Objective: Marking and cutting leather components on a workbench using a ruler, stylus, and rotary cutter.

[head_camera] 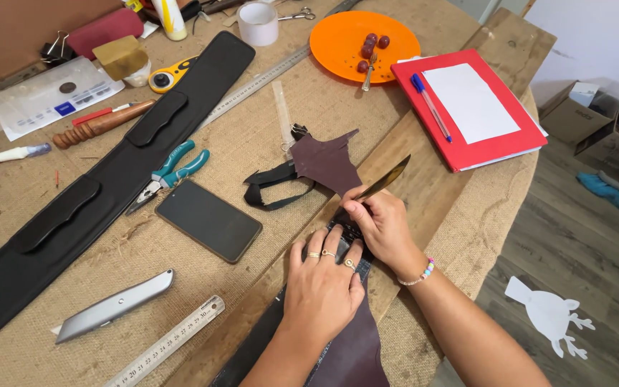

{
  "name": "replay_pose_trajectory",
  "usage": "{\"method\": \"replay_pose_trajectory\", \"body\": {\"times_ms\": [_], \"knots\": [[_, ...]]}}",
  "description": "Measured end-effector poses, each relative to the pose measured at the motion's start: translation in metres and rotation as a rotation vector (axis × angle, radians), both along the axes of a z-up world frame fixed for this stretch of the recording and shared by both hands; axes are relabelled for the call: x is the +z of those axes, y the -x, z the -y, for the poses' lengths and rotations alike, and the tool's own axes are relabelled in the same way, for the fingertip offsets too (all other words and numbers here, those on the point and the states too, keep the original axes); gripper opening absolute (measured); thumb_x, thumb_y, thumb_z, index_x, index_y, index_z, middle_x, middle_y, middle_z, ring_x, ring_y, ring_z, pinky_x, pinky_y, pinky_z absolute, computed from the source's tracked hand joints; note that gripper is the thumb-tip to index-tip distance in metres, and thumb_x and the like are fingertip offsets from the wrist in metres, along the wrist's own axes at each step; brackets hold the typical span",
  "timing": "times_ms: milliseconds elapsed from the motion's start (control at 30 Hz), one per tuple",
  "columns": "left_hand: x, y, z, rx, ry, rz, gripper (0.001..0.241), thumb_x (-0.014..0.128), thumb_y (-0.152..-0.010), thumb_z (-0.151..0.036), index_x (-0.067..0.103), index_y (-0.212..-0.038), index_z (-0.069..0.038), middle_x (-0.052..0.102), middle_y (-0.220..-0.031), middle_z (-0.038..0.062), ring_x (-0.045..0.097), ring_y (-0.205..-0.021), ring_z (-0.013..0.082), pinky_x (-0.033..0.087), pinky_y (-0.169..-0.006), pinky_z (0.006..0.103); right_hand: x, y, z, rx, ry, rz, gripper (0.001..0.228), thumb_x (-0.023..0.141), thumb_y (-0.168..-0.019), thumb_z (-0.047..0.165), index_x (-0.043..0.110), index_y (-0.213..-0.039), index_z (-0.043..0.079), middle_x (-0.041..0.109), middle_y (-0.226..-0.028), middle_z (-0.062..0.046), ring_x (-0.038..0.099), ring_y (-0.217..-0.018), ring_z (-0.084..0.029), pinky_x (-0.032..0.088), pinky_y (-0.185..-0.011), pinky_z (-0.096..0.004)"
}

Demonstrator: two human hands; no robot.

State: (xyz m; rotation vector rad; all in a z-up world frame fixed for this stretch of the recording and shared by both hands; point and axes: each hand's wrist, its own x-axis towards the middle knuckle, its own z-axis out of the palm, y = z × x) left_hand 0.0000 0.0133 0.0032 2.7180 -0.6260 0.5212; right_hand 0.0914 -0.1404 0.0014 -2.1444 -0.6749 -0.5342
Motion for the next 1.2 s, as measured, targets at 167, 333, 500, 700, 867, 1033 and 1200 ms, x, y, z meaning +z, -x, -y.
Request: {"method": "replay_pose_trajectory", "body": {"times_ms": [167, 333, 500, 700, 867, 1033, 1200], "knots": [[-0.001, -0.001, 0.001, -0.006, -0.05, -0.022, 0.053, 0.063, -0.082, -0.038, 0.067, -0.132, -0.023, 0.058, -0.139, 0.02, 0.05, -0.126, 0.0381, 0.036, -0.1, 0.0568, 0.001, 0.001, 0.0, 0.006, -0.013, 0.014, 0.032, 0.048, -0.108, 0.032, 0.067, -0.096, 0.01, 0.07, -0.091, 0.001, 0.064, -0.081, -0.016, 0.049, -0.079, -0.031], [0.002, -0.002, 0.001, -0.004, -0.051, -0.005, 0.053, 0.064, -0.081, -0.037, 0.067, -0.131, -0.023, 0.057, -0.139, 0.023, 0.051, -0.125, 0.0385, 0.036, -0.101, 0.0563, 0.0, 0.0, -0.001, 0.019, 0.008, 0.054, 0.032, 0.047, -0.108, 0.033, 0.068, -0.096, 0.011, 0.071, -0.091, 0.001, 0.066, -0.079, -0.016, 0.05, -0.079, -0.033], [-0.001, -0.003, 0.002, -0.005, -0.048, 0.005, 0.052, 0.064, -0.08, -0.037, 0.068, -0.13, -0.022, 0.057, -0.139, 0.023, 0.05, -0.124, 0.0391, 0.037, -0.101, 0.0566, 0.001, 0.001, -0.002, 0.025, 0.033, 0.086, 0.032, 0.048, -0.108, 0.03, 0.068, -0.094, 0.01, 0.073, -0.095, 0.001, 0.067, -0.08, -0.017, 0.051, -0.08, -0.035], [0.004, -0.003, -0.002, -0.044, -0.026, -0.002, 0.051, 0.063, -0.083, -0.036, 0.069, -0.129, -0.017, 0.059, -0.137, 0.021, 0.052, -0.123, 0.0368, 0.037, -0.099, 0.0547, 0.005, 0.004, -0.001, -0.012, 0.015, 0.08, 0.032, 0.05, -0.108, 0.032, 0.065, -0.093, 0.009, 0.071, -0.091, 0.001, 0.061, -0.076, -0.018, 0.05, -0.075, -0.033], [0.0, -0.005, -0.002, -0.101, -0.016, 0.026, 0.054, 0.063, -0.083, -0.036, 0.068, -0.129, -0.008, 0.062, -0.136, 0.018, 0.054, -0.128, 0.0324, 0.036, -0.104, 0.0531, 0.008, 0.004, 0.001, -0.014, 0.004, 0.065, 0.027, 0.055, -0.106, 0.03, 0.068, -0.095, 0.008, 0.07, -0.089, -0.001, 0.064, -0.079, -0.017, 0.051, -0.074, -0.032], [-0.011, -0.011, -0.003, -0.177, 0.02, 0.045, 0.05, 0.058, -0.086, -0.032, 0.065, -0.13, -0.011, 0.06, -0.134, 0.016, 0.052, -0.13, 0.0314, 0.034, -0.107, 0.054, 0.009, 0.003, 0.014, 0.011, -0.034, -0.021, 0.022, 0.061, -0.103, 0.029, 0.073, -0.097, 0.011, 0.072, -0.081, -0.003, 0.068, -0.075, -0.022, 0.053, -0.071, -0.034], [-0.023, -0.012, -0.002, -0.228, 0.027, 0.057, 0.051, 0.052, -0.089, -0.033, 0.061, -0.134, -0.012, 0.058, -0.137, 0.015, 0.048, -0.137, 0.0314, 0.032, -0.111, 0.0562, 0.01, 0.007, 0.027, 0.052, -0.053, -0.076, 0.02, 0.066, -0.102, 0.028, 0.075, -0.096, 0.012, 0.071, -0.071, -0.009, 0.068, -0.068, -0.033, 0.054, -0.066, -0.04]]}}
